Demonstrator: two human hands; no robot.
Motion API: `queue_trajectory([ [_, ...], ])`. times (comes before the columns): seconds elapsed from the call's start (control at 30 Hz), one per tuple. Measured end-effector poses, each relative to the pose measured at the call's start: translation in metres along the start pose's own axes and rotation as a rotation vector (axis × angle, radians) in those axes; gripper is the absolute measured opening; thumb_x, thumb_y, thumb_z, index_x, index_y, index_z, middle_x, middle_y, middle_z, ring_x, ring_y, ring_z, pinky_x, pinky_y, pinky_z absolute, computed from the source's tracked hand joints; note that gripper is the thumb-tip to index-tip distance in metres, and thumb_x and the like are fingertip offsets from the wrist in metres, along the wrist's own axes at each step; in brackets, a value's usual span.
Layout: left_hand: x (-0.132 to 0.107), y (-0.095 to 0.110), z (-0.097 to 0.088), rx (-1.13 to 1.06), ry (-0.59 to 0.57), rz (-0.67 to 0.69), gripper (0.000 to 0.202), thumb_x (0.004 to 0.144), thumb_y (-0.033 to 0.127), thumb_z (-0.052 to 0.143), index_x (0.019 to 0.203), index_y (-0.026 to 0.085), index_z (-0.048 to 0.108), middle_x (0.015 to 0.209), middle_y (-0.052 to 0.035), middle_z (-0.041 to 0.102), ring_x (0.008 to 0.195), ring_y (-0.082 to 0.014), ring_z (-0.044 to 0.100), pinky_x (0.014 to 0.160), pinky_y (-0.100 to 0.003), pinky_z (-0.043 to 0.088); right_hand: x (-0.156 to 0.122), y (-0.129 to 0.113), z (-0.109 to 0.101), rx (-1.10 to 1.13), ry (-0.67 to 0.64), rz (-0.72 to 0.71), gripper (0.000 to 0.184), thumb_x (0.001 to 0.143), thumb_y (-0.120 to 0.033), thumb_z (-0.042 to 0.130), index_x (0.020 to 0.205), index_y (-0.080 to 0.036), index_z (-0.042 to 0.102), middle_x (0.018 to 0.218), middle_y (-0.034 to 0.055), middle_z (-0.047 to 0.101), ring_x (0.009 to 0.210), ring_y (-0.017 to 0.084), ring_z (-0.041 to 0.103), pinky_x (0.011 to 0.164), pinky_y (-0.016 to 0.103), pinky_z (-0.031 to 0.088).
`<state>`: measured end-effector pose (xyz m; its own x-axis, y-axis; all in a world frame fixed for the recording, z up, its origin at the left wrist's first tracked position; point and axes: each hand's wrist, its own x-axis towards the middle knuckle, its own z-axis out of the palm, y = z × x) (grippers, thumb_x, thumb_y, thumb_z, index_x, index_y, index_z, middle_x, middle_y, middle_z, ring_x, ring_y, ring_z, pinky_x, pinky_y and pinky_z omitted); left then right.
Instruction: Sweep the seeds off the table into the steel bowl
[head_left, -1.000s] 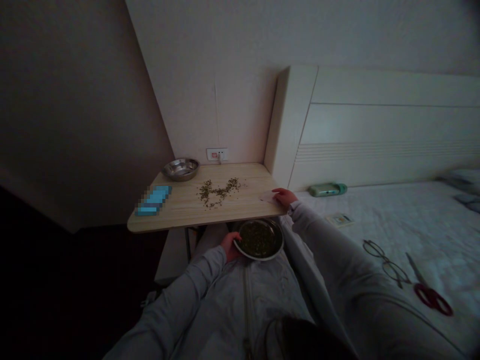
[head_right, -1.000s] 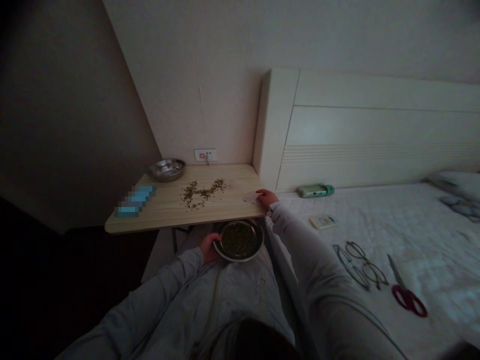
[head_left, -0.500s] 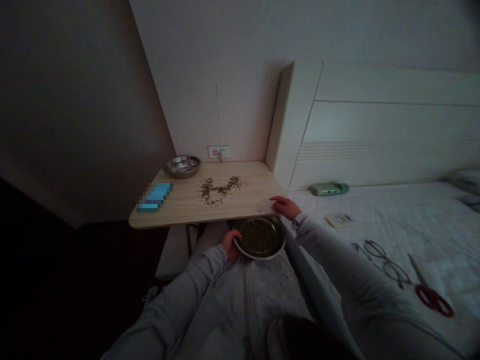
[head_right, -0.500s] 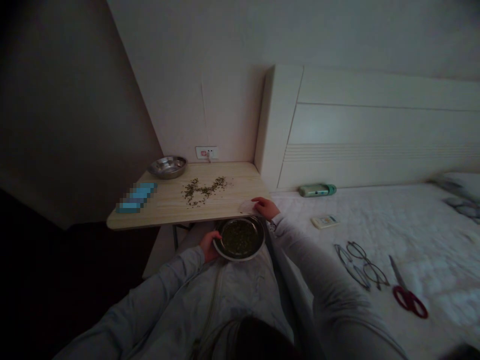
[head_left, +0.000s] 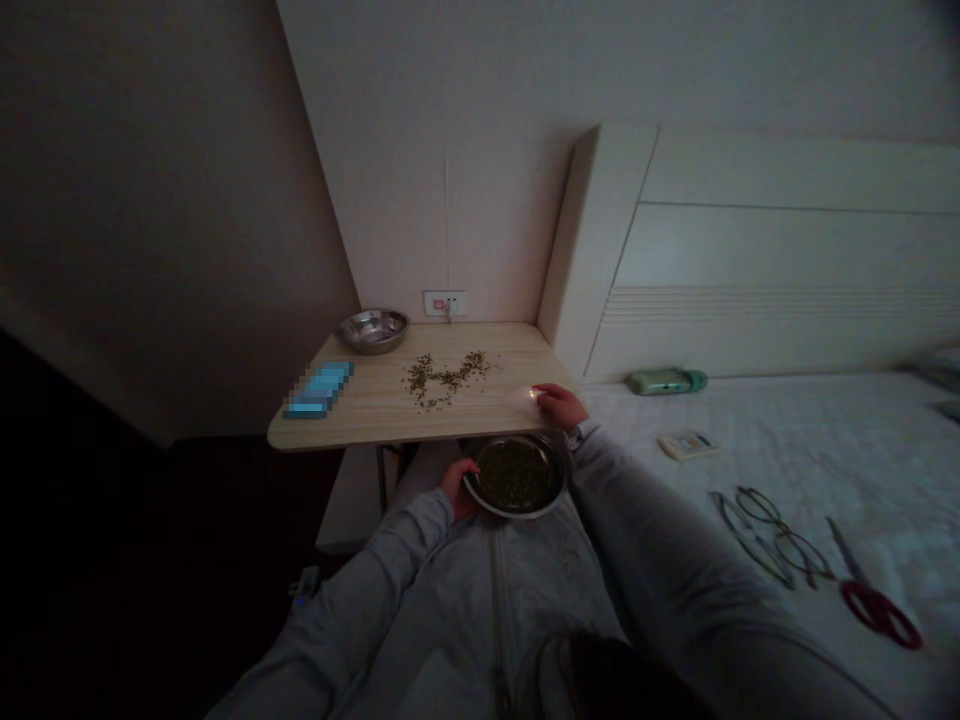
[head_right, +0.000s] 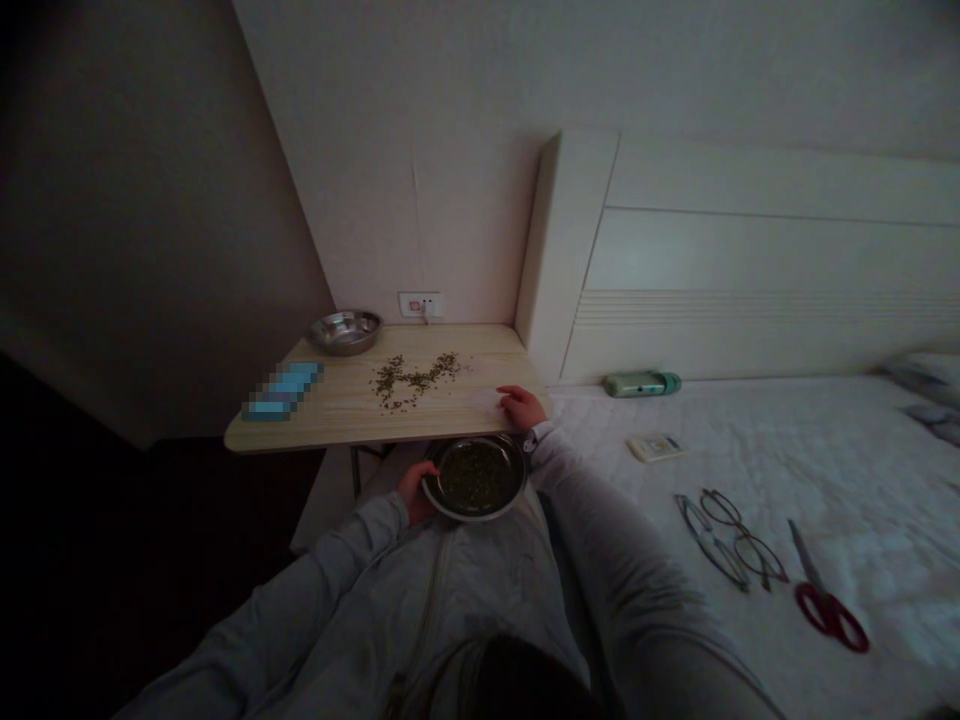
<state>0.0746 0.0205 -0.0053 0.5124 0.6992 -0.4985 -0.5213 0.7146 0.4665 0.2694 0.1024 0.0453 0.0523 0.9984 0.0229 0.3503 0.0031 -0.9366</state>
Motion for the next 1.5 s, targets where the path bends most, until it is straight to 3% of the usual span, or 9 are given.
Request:
queue_trajectory([
  [0.1,-0.006,0.007,-0.01,-0.04,0.015,-0.003,0.029,0.051,0.014,0.04,0.078,0.01,0.051,0.064,-0.0074,0.06,0.067,-0.0202,0.055,0.059,-0.034,0.042,0.012,-0.009,0.02,0.0,0.078,-0.02,0.031,0.06,-0.022,0.037,0.089,-0.016,0.046,0.065,0.0005,0.056,0.045,0.004,0.043,0.044,0.016,0.035],
  [0.2,-0.017,0.015,-0.022,-0.064,0.124,-0.016,0.028,0.051,0.013,0.04,0.077,0.012,0.051,0.059,-0.0058,0.059,0.066,-0.0202,0.055,0.058,-0.035,0.042,0.023,-0.016,0.048,0.02,0.111,-0.035,0.03,0.061,-0.023,0.036,0.089,-0.016,0.043,0.069,0.0015,0.057,0.045,0.004,0.044,0.047,0.017,0.037],
  [0.33,-0.032,0.024,-0.034,-0.127,0.202,0.115,0.029,0.052,0.012,0.039,0.079,0.012,0.05,0.061,-0.0049,0.059,0.066,-0.0199,0.055,0.056,-0.036,0.042,0.036,-0.021,0.081,0.009,0.16,-0.068,0.028,0.062,-0.027,0.037,0.088,-0.017,0.042,0.071,0.001,0.056,0.048,0.004,0.046,0.051,0.019,0.039],
  [0.43,-0.04,0.027,-0.041,-0.168,0.246,0.216,0.031,0.053,0.01,0.038,0.082,0.012,0.049,0.062,-0.0047,0.059,0.065,-0.0192,0.055,0.055,-0.035,0.043,0.044,-0.023,0.093,-0.082,0.256,-0.097,0.026,0.064,-0.028,0.037,0.087,-0.019,0.044,0.071,0.001,0.056,0.054,0.006,0.048,0.056,0.021,0.039],
  [0.57,-0.043,0.026,-0.047,-0.19,0.264,0.281,0.032,0.054,0.008,0.036,0.083,0.01,0.05,0.064,-0.0051,0.06,0.065,-0.0188,0.055,0.054,-0.033,0.044,0.048,-0.027,0.094,-0.203,0.358,-0.079,0.026,0.065,-0.027,0.035,0.087,-0.019,0.045,0.075,0.0026,0.056,0.064,0.009,0.049,0.064,0.024,0.038],
  [0.7,-0.043,0.024,-0.043,-0.229,0.279,0.298,0.032,0.055,0.007,0.036,0.084,0.01,0.05,0.063,-0.0042,0.06,0.066,-0.018,0.055,0.057,-0.031,0.044,0.045,-0.03,0.091,-0.274,0.371,-0.066,0.027,0.066,-0.024,0.034,0.09,-0.018,0.045,0.078,0.0046,0.055,0.069,0.011,0.049,0.068,0.026,0.037],
  [0.83,-0.043,0.023,-0.039,-0.22,0.298,0.3,0.031,0.056,0.006,0.036,0.084,0.011,0.05,0.064,-0.0038,0.06,0.067,-0.0181,0.055,0.06,-0.032,0.043,0.04,-0.031,0.091,-0.299,0.319,-0.096,0.028,0.064,-0.021,0.036,0.091,-0.019,0.044,0.078,0.0042,0.056,0.071,0.011,0.049,0.068,0.026,0.037],
  [1.13,-0.042,0.027,-0.048,-0.175,0.303,0.277,0.029,0.057,0.009,0.038,0.083,0.011,0.05,0.065,-0.005,0.06,0.068,-0.0189,0.055,0.057,-0.033,0.044,0.036,-0.026,0.094,-0.304,0.217,-0.176,0.03,0.065,-0.021,0.036,0.094,-0.019,0.043,0.078,0.0017,0.057,0.068,0.01,0.05,0.067,0.025,0.038],
  [1.5,-0.044,0.028,-0.045,-0.158,0.304,0.265,0.029,0.059,0.01,0.037,0.085,0.013,0.049,0.064,-0.0041,0.06,0.065,-0.0183,0.055,0.053,-0.032,0.044,0.029,-0.026,0.093,-0.213,0.058,-0.172,0.028,0.06,-0.021,0.04,0.087,-0.022,0.049,0.068,-0.0023,0.058,0.057,0.007,0.049,0.062,0.023,0.039],
])
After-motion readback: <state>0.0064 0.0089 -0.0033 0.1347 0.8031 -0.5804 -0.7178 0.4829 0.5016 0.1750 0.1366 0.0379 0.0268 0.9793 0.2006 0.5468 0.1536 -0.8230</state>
